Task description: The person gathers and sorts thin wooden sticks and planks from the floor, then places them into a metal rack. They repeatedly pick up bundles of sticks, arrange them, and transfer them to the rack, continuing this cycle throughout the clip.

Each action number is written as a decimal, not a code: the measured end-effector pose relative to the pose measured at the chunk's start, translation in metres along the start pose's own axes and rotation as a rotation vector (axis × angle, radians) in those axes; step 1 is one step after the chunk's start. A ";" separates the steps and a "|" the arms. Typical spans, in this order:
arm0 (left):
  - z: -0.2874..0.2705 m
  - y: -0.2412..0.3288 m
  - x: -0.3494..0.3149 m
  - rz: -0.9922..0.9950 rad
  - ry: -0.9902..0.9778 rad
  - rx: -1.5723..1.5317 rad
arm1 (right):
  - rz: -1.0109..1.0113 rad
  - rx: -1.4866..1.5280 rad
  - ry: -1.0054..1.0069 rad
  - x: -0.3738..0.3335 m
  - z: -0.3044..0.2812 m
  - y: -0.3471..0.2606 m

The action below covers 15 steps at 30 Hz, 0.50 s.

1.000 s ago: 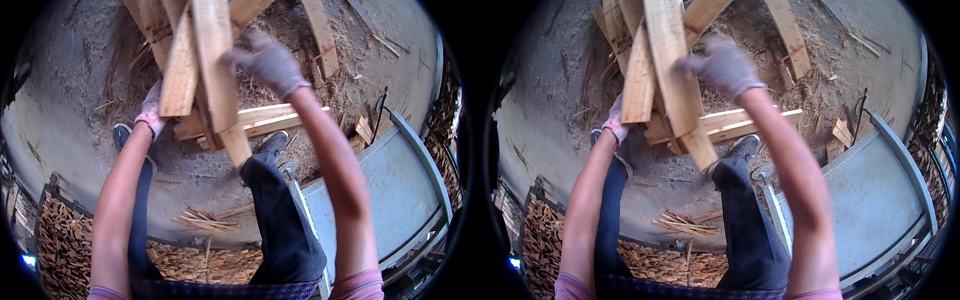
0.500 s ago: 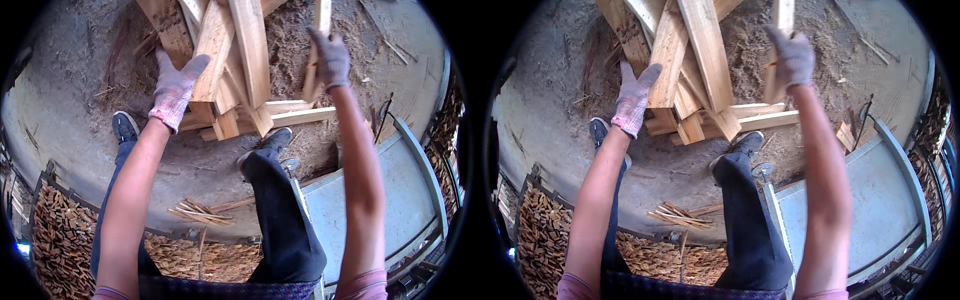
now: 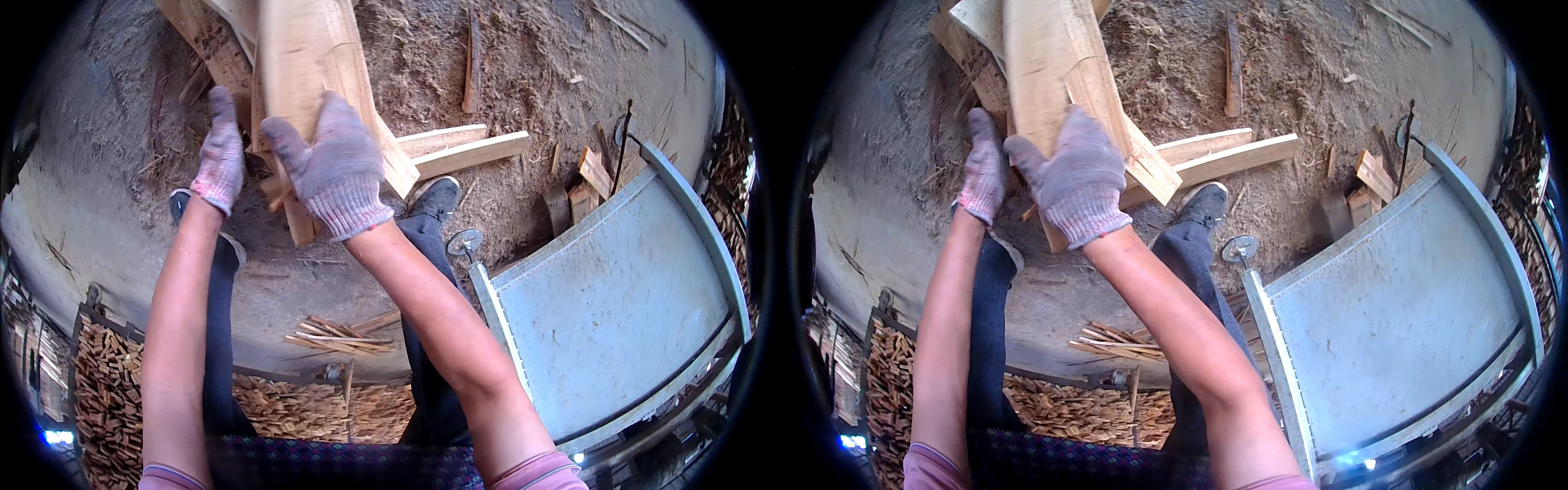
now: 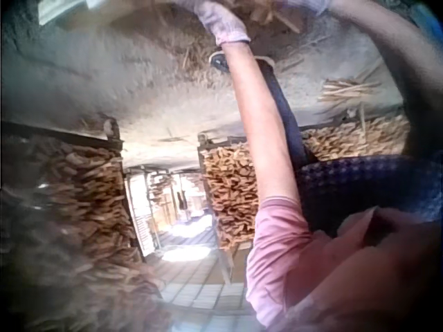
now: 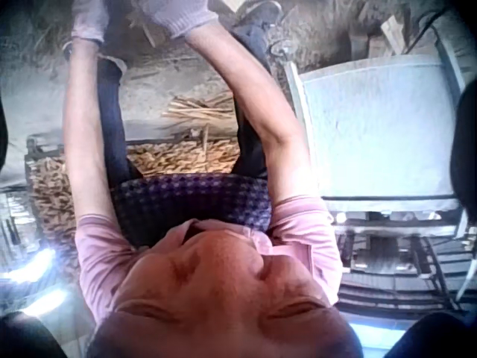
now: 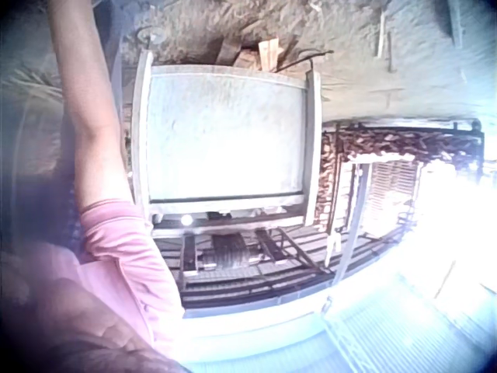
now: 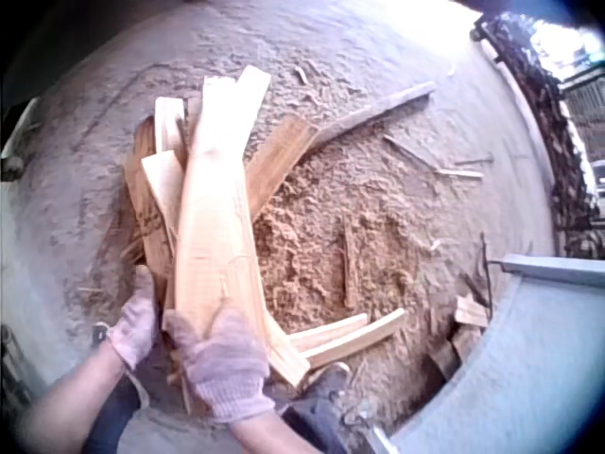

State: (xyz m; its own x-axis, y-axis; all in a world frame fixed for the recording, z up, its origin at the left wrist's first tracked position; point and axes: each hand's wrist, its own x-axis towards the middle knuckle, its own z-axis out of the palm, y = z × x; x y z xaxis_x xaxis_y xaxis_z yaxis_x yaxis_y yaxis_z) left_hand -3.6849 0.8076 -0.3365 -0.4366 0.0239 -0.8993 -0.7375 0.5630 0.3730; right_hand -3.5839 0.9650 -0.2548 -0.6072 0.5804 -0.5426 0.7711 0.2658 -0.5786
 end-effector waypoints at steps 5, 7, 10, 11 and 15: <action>-0.015 -0.010 -0.003 0.174 -0.160 -0.194 | 0.229 0.081 0.283 0.009 -0.050 0.083; -0.007 0.002 -0.005 0.265 -0.165 -0.161 | 0.764 0.202 0.370 0.017 -0.060 0.164; 0.003 0.008 -0.002 0.332 -0.135 -0.129 | 0.946 -0.087 0.087 0.036 -0.058 0.229; 0.002 0.007 -0.005 0.336 -0.115 -0.099 | 1.001 -0.011 0.210 0.043 -0.054 0.225; 0.008 0.016 -0.009 0.324 -0.087 -0.124 | 1.274 0.134 0.519 0.073 -0.050 0.197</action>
State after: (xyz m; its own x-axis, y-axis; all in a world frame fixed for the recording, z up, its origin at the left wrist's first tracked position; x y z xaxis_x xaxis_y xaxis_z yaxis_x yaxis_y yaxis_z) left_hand -3.6884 0.8227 -0.3245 -0.6167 0.2578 -0.7438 -0.6270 0.4104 0.6621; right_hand -3.4667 1.0976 -0.3780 0.6590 0.5900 -0.4665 0.6929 -0.7174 0.0716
